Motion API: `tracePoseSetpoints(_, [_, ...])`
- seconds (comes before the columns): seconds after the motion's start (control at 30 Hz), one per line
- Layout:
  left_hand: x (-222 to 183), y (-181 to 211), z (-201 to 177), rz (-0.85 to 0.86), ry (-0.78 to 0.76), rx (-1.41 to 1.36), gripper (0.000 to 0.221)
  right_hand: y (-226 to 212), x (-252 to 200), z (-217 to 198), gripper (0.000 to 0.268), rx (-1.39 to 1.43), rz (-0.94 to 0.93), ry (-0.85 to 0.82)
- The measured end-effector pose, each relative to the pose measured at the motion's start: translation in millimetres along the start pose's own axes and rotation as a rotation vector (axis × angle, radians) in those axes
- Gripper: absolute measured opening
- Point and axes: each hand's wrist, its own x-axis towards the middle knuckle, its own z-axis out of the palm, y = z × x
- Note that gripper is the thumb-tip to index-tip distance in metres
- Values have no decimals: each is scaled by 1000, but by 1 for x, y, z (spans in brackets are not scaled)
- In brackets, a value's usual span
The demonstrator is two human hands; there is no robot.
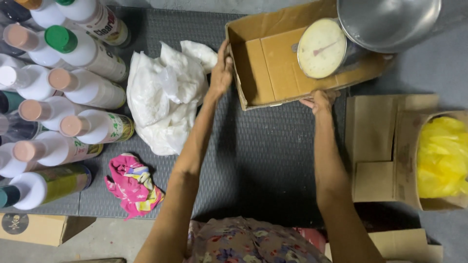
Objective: Bagging white powder, weighing the portions, and packing the bags into a cardboard box.
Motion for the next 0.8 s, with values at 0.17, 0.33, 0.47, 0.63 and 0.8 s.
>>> tracePoseSetpoints(0.17, [46,8,-16,-236,-33,783,92,5,-1,9,66,108,-42,142])
tracePoseSetpoints(0.33, [55,-109,-11,-109,65,1392,113,8,7,9,59,93,-48,24])
tracePoseSetpoints(0.47, [32,-36,-11,-192,-127,1359,25,-8,-20,20,68,110,-46,185])
tracePoseSetpoints(0.63, [-18,6,-16,34,-427,1429,34,-20,-24,30,80,104,-69,279])
tracePoseSetpoints(0.8, [-126,-7,-5,447,-563,1393,24,-5,4,39,96,170,-86,229])
